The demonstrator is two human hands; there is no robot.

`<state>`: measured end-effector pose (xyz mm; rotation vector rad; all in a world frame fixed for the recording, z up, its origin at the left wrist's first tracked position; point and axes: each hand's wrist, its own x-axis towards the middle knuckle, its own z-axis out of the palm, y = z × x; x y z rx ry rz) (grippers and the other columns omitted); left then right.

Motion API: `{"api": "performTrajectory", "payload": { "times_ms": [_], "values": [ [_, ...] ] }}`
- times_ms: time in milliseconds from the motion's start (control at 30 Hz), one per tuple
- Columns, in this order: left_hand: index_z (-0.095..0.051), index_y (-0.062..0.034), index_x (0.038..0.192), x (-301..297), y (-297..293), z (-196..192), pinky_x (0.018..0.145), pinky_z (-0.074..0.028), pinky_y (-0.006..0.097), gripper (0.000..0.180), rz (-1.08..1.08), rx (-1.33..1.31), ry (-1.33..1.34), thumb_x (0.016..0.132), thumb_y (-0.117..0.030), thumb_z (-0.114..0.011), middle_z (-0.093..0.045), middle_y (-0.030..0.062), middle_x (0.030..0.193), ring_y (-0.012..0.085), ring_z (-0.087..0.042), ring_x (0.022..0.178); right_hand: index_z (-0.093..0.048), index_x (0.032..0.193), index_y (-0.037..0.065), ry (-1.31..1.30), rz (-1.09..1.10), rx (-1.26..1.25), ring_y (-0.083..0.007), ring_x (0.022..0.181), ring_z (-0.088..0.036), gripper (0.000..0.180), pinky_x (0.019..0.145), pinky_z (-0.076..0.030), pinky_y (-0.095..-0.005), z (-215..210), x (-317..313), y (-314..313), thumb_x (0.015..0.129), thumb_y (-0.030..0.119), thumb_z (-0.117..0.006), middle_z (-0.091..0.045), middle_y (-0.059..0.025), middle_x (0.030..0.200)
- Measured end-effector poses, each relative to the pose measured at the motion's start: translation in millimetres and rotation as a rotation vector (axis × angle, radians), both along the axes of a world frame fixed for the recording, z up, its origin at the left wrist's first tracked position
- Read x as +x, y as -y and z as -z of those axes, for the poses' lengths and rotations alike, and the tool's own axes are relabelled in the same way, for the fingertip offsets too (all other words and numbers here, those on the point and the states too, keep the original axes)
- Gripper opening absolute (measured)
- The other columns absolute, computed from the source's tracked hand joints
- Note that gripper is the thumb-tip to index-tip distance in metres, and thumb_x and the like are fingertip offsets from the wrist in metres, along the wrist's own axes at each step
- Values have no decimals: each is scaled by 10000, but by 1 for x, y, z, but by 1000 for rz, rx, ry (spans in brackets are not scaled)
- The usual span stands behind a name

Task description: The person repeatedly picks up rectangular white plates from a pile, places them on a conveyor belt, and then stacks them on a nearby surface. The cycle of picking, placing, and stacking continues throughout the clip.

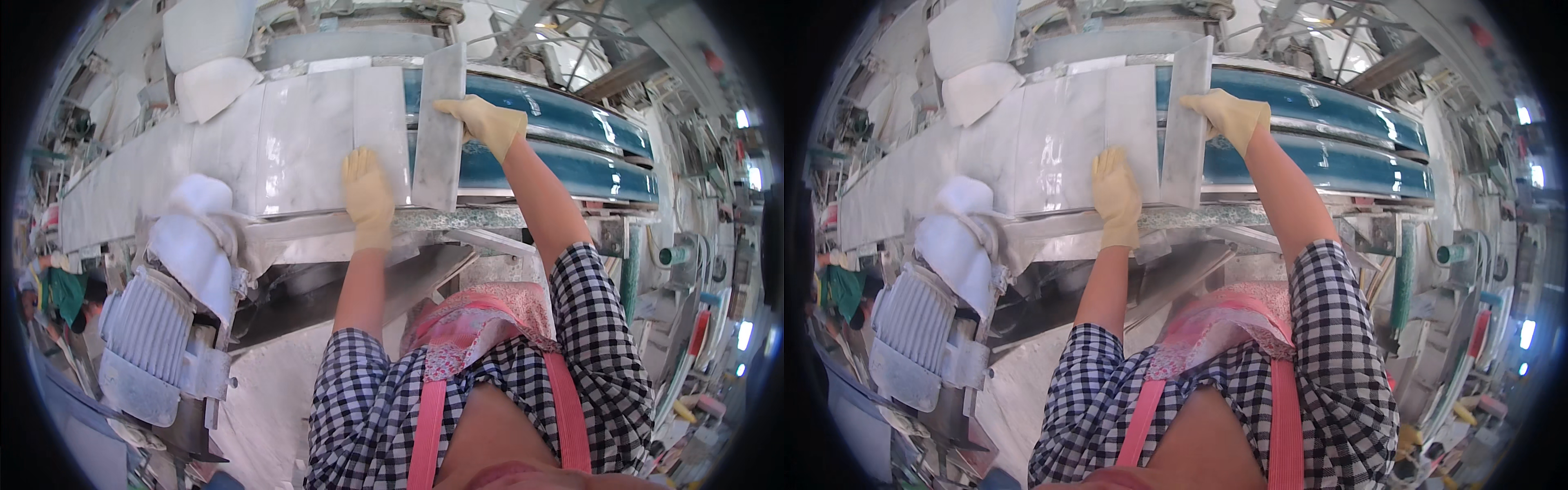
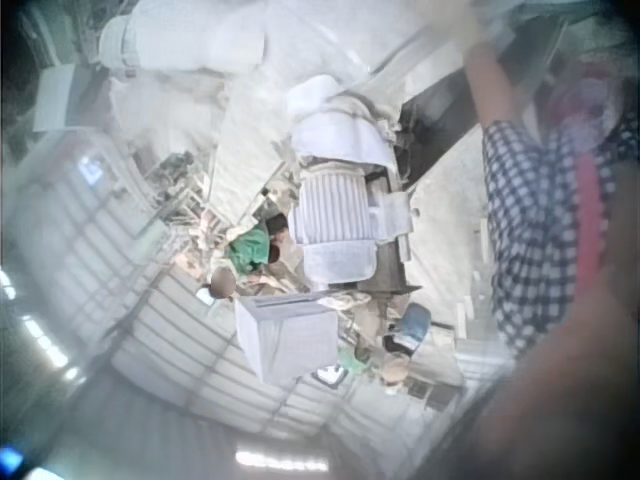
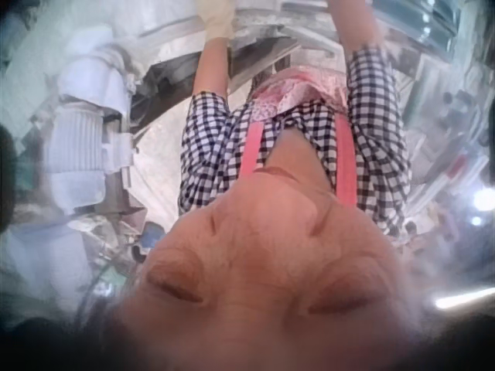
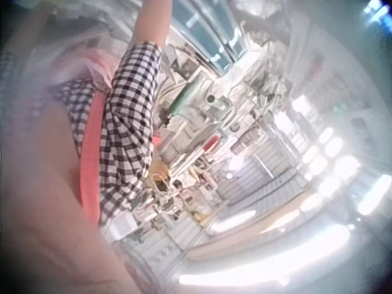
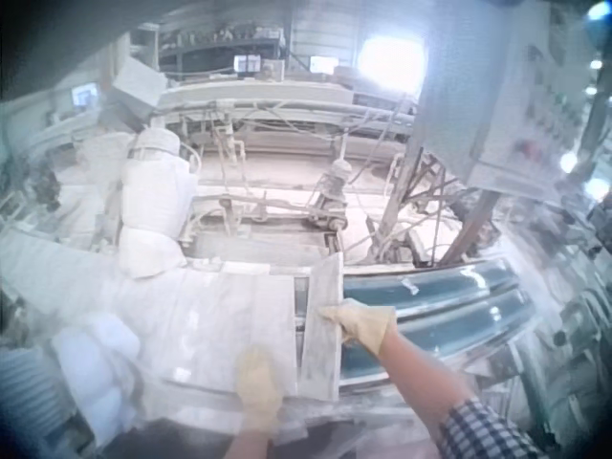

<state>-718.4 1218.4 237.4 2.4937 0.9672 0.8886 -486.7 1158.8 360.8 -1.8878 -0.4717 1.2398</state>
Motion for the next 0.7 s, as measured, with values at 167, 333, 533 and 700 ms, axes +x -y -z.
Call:
{"api": "performTrajectory", "payload": {
  "times_ms": [167,333,533,700],
  "values": [
    [-646,27,1170,4,-2,-23,1134,-329,450,320,2,-65,-223,928,-128,-505,-634,189,1260,339,-535,1236,-647,1205,-24,-17,376,376,-232,931,-713,424,812,-579,-368,-40,0,105,911,277,-697,-712,-125,1091],
    [-645,0,1213,29,39,-67,1070,-400,452,337,100,-67,65,924,-147,-552,-646,186,1250,367,-574,1197,-609,1225,-10,-156,937,661,-271,1109,-658,355,955,-534,-399,-38,-1,229,954,216,-644,-674,-153,1208],
    [-650,-4,1238,113,141,-99,990,-480,337,298,570,-669,424,969,-90,-556,-679,174,1229,261,-650,1151,-561,1199,-50,-531,1394,1224,-332,1222,-596,270,1036,-497,-493,2,0,333,998,129,-537,-630,-188,1281],
    [-625,35,1259,147,195,-109,996,-480,333,319,708,-761,328,980,-92,-535,-671,183,1230,236,-643,1153,-553,1190,-60,-538,1577,1331,-369,1194,-612,270,1056,-486,-541,21,-3,394,1002,131,-527,-638,-214,1252]
  ]
}}
